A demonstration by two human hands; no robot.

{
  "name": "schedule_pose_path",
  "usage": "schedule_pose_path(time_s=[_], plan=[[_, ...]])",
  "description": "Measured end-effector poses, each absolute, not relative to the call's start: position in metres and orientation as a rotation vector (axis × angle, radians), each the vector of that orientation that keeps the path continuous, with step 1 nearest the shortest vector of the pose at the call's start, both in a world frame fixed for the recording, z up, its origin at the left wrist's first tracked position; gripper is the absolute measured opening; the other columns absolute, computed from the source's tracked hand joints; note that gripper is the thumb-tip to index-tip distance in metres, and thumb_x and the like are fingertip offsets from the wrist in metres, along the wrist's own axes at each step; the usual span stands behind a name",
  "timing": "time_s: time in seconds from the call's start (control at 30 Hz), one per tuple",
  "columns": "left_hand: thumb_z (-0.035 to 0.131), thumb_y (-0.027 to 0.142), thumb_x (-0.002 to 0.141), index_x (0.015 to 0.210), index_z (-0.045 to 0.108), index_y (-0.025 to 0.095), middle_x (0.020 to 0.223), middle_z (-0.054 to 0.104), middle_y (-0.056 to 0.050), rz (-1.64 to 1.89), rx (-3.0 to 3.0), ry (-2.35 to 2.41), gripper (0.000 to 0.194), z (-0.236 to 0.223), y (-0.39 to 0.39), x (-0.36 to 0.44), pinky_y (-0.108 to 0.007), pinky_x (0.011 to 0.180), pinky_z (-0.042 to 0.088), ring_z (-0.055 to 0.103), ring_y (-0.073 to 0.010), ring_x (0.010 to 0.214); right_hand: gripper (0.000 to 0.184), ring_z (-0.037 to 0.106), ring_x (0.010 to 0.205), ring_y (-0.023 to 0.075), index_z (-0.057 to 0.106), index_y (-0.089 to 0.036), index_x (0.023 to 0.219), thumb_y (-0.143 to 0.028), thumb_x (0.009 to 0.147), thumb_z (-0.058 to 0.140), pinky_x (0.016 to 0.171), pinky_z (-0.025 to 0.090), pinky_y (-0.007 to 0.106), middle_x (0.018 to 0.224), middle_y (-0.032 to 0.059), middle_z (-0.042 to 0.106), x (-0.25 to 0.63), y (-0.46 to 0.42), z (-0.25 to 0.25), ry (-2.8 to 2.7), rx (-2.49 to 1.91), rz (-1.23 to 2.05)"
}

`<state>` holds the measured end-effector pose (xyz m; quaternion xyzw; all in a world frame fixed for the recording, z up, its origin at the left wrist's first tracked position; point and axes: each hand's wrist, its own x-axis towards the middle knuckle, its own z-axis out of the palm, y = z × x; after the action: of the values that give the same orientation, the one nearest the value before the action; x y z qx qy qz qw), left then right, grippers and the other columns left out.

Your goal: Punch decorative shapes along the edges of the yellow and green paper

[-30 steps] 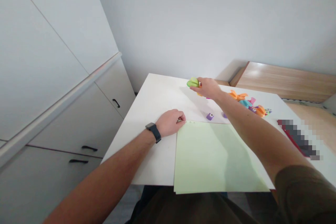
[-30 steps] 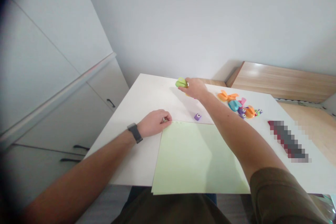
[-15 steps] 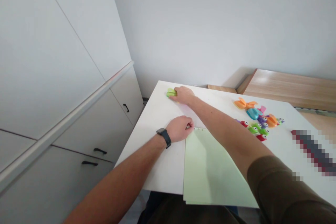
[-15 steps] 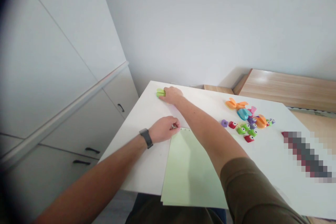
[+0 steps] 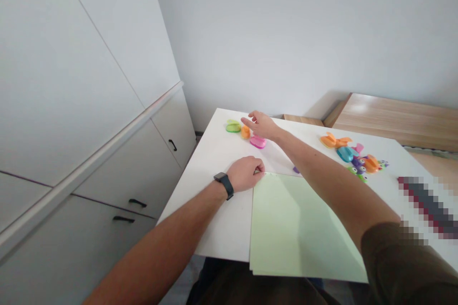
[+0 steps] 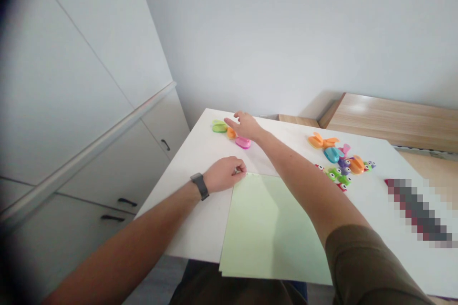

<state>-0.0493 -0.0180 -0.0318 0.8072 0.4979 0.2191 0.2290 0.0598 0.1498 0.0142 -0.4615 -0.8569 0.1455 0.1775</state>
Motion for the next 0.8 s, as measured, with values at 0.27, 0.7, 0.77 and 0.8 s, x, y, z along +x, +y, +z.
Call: schedule_pose_path(time_s=[0.27,0.7,0.77,0.8], plan=[[0.058,0.029,0.087,0.089,0.07,0.022,0.091,0.069,-0.004,0.609,2.244,1.372,0.013,-0.03,-0.019,-0.049,-0.031,0.076,0.046,0.063,-0.019,0.083,0.071,0.065,0.09,0.0202,0.056,-0.022,0.132,-0.064,0.077,0.07,0.077,0.047,0.029,0.109,0.0073,0.071,0.109,0.131,0.019,-2.654,-1.356,0.47],[0.058,0.027,0.086,0.088,0.07,0.021,0.09,0.069,-0.003,0.594,2.221,1.363,0.014,-0.027,-0.017,-0.047,-0.028,0.07,0.044,0.061,-0.0169,0.078,0.061,0.067,0.091,0.0197,0.06,-0.021,0.122,-0.063,0.08,0.069,0.073,0.048,0.028,0.107,0.006,0.074,0.092,0.131,0.0,-2.399,-1.585,0.551],[0.058,0.027,0.086,0.089,0.07,0.021,0.09,0.069,-0.003,0.592,2.213,1.365,0.014,-0.027,-0.017,-0.047,-0.028,0.07,0.044,0.061,-0.0168,0.078,0.061,0.067,0.089,0.018,0.06,-0.022,0.124,-0.063,0.079,0.069,0.073,0.049,0.027,0.105,0.0037,0.074,0.096,0.13,0.001,-2.443,-1.5,0.533],[0.058,0.027,0.086,0.089,0.07,0.021,0.09,0.069,-0.003,0.592,2.21,1.367,0.014,-0.027,-0.017,-0.047,-0.028,0.07,0.045,0.061,-0.0167,0.078,0.06,0.067,0.088,0.0176,0.061,-0.022,0.124,-0.062,0.08,0.069,0.074,0.049,0.027,0.106,0.0034,0.074,0.101,0.13,0.003,-2.46,-1.477,0.501]])
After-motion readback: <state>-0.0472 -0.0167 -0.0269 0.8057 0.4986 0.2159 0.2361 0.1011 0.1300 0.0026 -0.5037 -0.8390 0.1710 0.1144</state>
